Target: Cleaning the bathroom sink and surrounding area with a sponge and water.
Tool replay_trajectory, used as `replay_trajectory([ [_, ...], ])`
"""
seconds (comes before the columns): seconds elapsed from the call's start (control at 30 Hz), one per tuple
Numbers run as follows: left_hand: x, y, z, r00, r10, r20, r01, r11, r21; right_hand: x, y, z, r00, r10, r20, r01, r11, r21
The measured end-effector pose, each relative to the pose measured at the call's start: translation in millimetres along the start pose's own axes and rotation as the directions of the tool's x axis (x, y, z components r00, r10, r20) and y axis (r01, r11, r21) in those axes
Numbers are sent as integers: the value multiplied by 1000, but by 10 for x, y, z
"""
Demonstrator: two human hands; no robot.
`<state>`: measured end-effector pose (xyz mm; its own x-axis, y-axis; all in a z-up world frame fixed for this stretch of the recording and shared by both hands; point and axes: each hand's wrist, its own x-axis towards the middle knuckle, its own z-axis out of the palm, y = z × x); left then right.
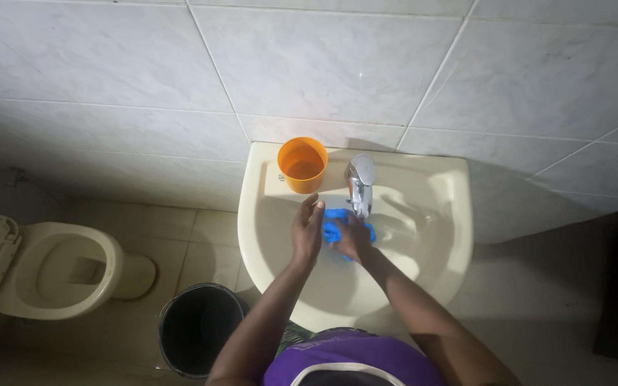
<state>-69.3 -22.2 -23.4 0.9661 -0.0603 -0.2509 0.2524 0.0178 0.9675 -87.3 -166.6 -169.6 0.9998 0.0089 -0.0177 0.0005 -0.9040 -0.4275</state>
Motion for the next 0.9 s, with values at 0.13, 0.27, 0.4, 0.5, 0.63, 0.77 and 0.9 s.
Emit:
replay_trajectory([
  [0.13, 26, -46, 24, 1000, 0, 19, 0, 1000, 18, -154, -328, -195, 960, 138, 244, -104, 983, -148],
  [0.27, 34, -57, 31, 999, 27, 37, -28, 999, 29, -312, -311, 58, 944, 63, 323, -39, 996, -80],
  [0.4, 38, -65, 99, 999, 27, 25, -31, 989, 143, -394, 255, 948, 964, -121, 237, 94, 988, 125],
  [0.5, 89, -149, 157, 997, 78, 27, -82, 957, 278, -324, 229, 684, 956, -105, 273, 24, 958, 286],
  [0.63, 106, -161, 140, 990, 118, 75, -136, 939, 316, -398, -83, -375, 955, -287, -80, 297, 897, 327],
  [0.77, 187, -232, 194, 995, -27, 94, 10, 984, 177, -504, -573, -1426, 994, 110, -24, -96, 936, 338],
  [0.9, 247, -308, 257, 973, -89, 211, 92, 996, -4, -531, -717, -1560, 923, 45, -382, 80, 949, 305],
])
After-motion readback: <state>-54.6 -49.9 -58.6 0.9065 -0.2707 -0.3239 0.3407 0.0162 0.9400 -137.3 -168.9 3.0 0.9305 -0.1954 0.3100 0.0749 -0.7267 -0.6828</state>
